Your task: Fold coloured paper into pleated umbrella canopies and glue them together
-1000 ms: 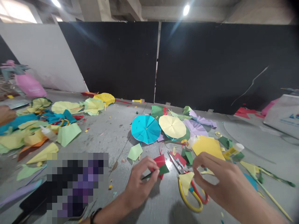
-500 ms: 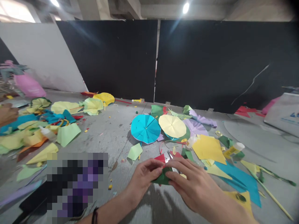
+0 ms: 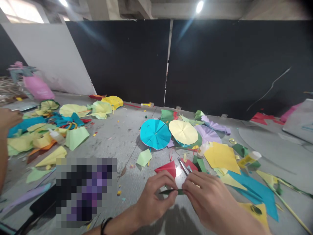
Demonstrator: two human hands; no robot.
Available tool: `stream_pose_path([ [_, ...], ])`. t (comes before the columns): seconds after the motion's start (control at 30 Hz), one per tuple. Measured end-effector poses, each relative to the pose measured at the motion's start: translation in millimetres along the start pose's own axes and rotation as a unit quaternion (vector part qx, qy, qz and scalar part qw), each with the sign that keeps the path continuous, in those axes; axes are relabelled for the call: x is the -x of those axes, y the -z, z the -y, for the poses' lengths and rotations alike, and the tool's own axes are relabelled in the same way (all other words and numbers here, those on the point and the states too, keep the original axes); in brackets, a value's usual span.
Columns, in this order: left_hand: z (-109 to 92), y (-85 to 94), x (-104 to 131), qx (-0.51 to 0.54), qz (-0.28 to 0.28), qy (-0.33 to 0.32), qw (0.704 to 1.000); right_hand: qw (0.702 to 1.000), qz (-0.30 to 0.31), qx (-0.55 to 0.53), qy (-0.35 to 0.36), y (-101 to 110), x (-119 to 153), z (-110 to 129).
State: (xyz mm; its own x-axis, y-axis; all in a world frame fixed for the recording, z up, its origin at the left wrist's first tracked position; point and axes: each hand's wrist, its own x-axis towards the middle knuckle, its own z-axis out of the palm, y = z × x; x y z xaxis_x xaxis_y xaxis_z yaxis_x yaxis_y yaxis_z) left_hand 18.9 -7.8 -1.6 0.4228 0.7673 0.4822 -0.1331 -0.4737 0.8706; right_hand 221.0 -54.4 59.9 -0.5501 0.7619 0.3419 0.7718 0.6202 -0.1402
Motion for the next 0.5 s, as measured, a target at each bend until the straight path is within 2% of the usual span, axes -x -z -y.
stream_pose_path([
  [0.23, 2.1, -0.8, 2.6, -0.059, 0.016, -0.031, 0.998, 0.998, -0.016, -0.046, -0.032, -5.1, 0.0, 2.4],
  [0.37, 1.2, -0.4, 2.4, -0.067, 0.018, -0.036, 0.997, 0.996, -0.006, -0.072, -0.049, -1.9, 0.3, 4.4],
  [0.5, -0.2, -2.8, 3.4, -0.061, 0.029, -0.058, 0.996, 0.995, -0.023, -0.083, -0.046, -10.1, 2.7, 8.9],
])
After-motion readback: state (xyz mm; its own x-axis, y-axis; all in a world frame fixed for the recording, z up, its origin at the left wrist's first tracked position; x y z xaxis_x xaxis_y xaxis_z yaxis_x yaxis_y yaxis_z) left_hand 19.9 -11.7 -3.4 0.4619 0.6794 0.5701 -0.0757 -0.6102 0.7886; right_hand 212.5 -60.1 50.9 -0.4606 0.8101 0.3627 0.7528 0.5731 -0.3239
